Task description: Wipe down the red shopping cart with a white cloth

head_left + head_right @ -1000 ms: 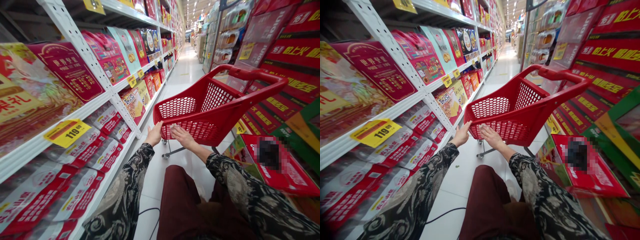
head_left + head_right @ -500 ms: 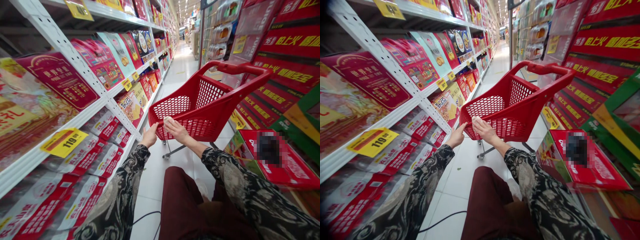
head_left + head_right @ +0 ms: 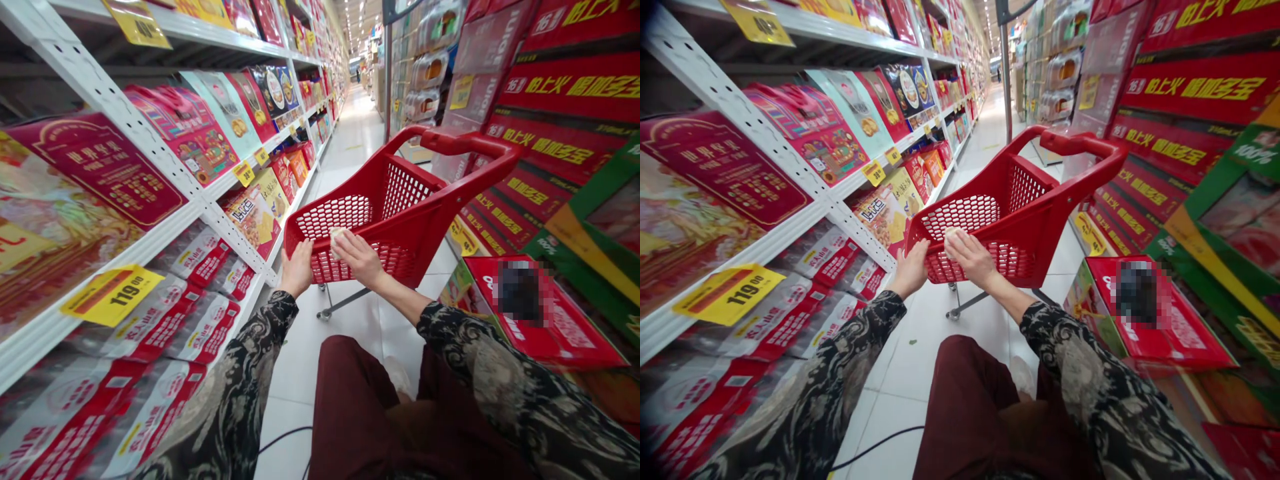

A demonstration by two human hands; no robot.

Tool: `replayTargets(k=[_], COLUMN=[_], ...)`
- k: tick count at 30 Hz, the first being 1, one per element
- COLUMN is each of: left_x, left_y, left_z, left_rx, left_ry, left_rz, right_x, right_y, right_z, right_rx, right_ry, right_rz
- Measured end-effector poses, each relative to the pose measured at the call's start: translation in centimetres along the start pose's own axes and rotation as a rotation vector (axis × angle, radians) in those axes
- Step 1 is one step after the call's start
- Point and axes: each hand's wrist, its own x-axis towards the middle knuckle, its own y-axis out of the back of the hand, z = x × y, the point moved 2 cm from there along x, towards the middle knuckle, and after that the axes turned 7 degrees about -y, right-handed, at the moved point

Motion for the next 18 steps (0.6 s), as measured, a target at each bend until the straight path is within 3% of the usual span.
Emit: replayTargets(k=[5, 12, 15, 18], left_x=[1.0, 0.6, 0.6, 0.8], left_y=[-0.7, -0.8, -0.7, -0.6], left_z=[3.3, 3.1, 3.4, 4.6], left_rx=[-0.016, -0.013, -0.005, 0.015], left_ry=[0.008, 0.035, 0.050, 0.025], left_rz=[-0.065, -0.054, -0.053, -0.009], right_x=[-0.8, -7.3, -6.4, -3.2], right_y=[-0.6, -2.6, -0.7, 1.8], right_z=[1.3, 1.9, 1.8, 1.8], right_rx=[-0.019, -0.068, -0.049, -0.025], right_ry=[0.045, 0.038, 0.060, 0.040], right_rz=[-0.091, -0.251, -0.178, -0.043])
